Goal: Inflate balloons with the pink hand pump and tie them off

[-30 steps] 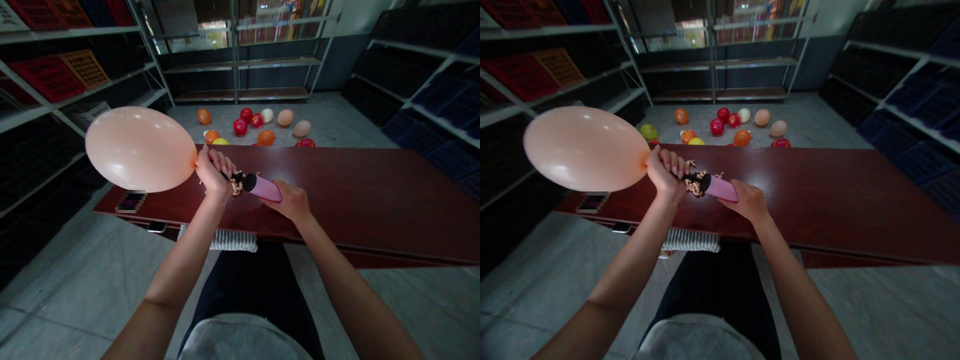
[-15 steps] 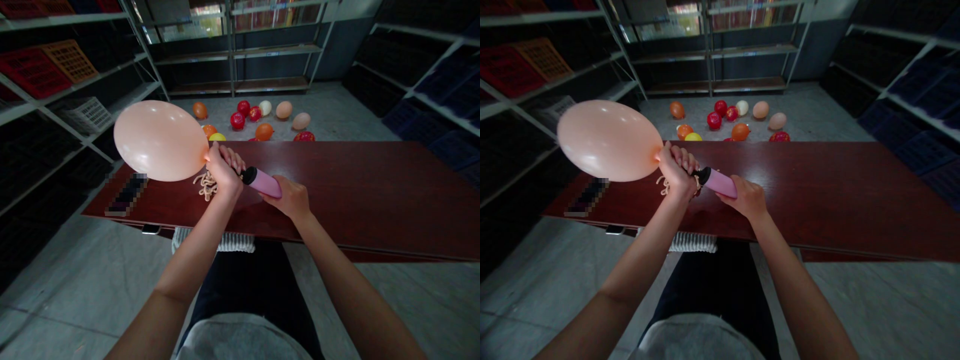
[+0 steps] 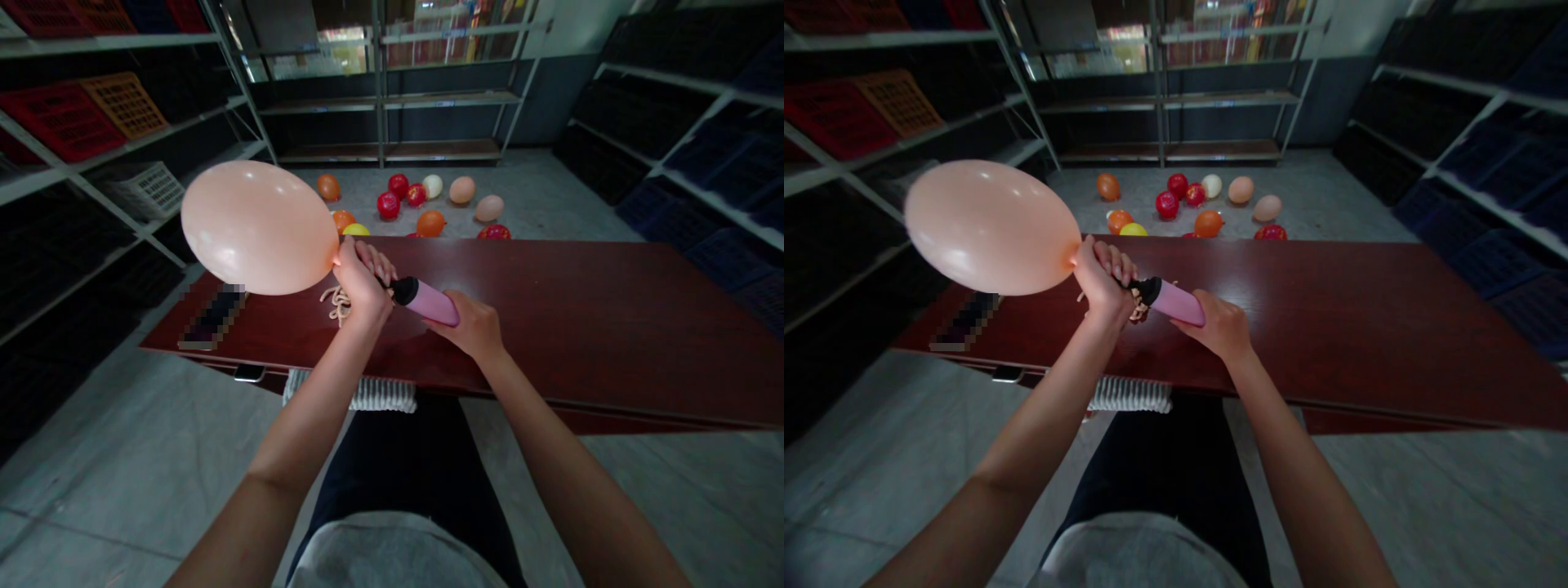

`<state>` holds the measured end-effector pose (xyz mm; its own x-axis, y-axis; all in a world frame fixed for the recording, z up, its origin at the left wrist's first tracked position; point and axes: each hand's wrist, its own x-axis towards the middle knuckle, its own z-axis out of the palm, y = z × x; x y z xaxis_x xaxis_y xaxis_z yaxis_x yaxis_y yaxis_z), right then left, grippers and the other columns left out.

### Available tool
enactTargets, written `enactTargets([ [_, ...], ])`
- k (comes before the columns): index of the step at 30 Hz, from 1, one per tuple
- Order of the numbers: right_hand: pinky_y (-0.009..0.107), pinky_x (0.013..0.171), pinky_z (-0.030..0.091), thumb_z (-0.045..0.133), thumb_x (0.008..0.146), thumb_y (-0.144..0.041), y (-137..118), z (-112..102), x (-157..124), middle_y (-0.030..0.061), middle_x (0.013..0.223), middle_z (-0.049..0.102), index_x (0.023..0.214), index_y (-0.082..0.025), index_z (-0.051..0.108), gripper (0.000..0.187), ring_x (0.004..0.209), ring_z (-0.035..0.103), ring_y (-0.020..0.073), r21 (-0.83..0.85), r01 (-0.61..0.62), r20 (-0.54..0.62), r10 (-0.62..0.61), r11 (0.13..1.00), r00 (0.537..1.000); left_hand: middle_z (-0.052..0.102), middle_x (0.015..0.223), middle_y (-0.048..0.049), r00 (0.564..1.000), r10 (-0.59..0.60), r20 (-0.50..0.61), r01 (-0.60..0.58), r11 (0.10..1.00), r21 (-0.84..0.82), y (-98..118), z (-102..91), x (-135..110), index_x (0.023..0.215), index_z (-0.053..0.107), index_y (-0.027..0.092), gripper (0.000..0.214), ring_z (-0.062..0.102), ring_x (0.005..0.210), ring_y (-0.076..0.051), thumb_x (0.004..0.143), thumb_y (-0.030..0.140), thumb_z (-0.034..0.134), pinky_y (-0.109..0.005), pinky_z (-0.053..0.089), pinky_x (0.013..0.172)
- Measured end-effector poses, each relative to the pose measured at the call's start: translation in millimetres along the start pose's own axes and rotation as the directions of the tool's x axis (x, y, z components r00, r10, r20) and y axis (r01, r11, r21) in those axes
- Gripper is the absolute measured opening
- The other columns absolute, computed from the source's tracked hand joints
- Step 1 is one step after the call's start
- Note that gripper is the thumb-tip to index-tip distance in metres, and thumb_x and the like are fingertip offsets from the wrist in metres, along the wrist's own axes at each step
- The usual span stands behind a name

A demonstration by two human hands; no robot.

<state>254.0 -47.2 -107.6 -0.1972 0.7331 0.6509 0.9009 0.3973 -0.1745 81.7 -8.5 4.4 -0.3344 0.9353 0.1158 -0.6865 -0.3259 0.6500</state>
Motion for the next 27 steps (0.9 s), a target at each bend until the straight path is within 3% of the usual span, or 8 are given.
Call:
enactTargets([
  [11,0.031,0.066,0.048,0.057,0.083,-0.066,-3,0,-2,0.0084,0.091,0.074,0.108,-0.016,0.064,0.056,0.074,0.069,0.0218,-0.017,0.069,-0.022,-0.069,0.997,0.997,0.022,0.037,0.0053,1.0,0.007,-0.007,-0.007,0.999,-0.042,30,-5.4,-3,0.047,0.022,0.021,0.057,0.024,0.027,-0.008,0.103,0.029,0.034,-0.025,0.024,0.033],
  [27,0.031,0.061,0.043,0.058,0.081,-0.066,3,1,1,0.0073,0.085,0.074,0.103,-0.017,0.066,0.054,0.069,0.068,0.0216,-0.062,-0.048,-0.009,0.048,0.997,0.999,0.024,0.038,0.007,1.0,0.009,0.003,-0.009,1.0,-0.023,-13,7.2,5,0.049,0.026,0.02,0.055,0.025,0.028,-0.006,0.101,0.034,0.04,-0.023,0.024,0.034],
])
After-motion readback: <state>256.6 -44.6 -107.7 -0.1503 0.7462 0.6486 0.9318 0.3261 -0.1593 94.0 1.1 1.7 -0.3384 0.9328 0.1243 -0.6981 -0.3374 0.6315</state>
